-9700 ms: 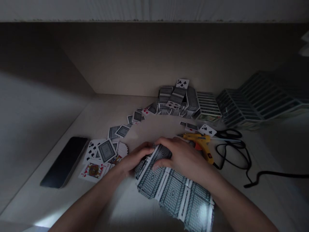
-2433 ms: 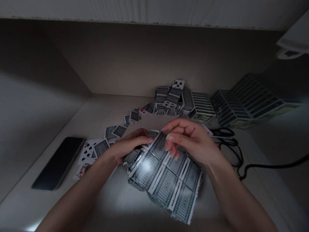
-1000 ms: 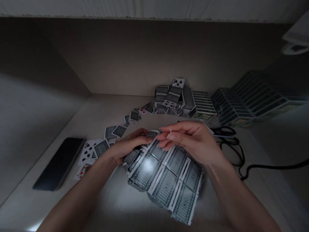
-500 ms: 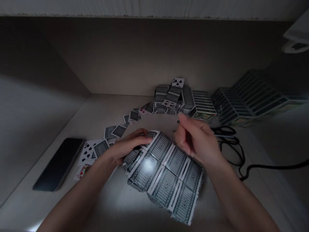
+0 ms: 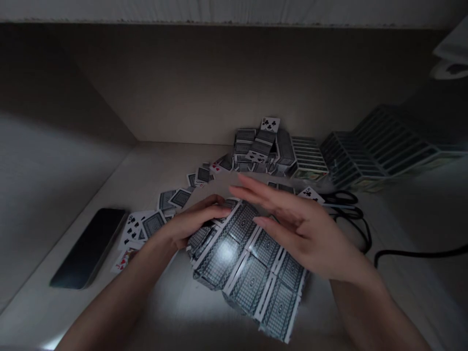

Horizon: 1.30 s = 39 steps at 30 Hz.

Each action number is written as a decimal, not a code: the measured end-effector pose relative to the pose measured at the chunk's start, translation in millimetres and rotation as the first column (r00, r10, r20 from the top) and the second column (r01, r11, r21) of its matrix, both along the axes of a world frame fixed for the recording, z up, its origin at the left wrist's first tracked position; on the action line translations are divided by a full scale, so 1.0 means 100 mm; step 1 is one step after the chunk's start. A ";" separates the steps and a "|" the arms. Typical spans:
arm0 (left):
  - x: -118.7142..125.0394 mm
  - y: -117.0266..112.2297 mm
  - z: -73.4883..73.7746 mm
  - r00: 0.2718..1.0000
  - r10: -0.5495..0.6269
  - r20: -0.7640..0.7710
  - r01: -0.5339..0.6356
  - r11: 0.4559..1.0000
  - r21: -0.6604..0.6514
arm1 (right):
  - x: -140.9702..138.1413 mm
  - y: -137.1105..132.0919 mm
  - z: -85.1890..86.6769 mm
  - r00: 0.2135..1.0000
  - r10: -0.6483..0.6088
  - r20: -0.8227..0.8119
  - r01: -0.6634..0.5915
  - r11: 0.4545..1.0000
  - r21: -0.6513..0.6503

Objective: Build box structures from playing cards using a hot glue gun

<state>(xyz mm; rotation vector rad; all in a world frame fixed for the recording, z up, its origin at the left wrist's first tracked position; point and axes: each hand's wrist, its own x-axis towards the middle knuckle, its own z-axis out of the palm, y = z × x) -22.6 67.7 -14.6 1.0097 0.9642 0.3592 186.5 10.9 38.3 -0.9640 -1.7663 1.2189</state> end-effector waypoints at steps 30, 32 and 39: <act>-0.02 -0.09 0.09 0.990 -0.066 0.122 0.056 0.995 0.079 | -0.07 0.35 -0.35 0.982 0.177 -0.060 -0.187 0.914 -0.361; -0.02 -0.07 0.10 0.993 -0.071 0.095 0.063 0.995 0.080 | -0.08 0.35 -0.35 0.985 0.167 -0.038 -0.170 0.919 -0.356; -0.10 -0.04 0.15 0.985 -0.129 -0.115 0.150 0.969 0.198 | -0.08 0.35 -0.37 0.987 0.155 -0.032 -0.156 0.923 -0.352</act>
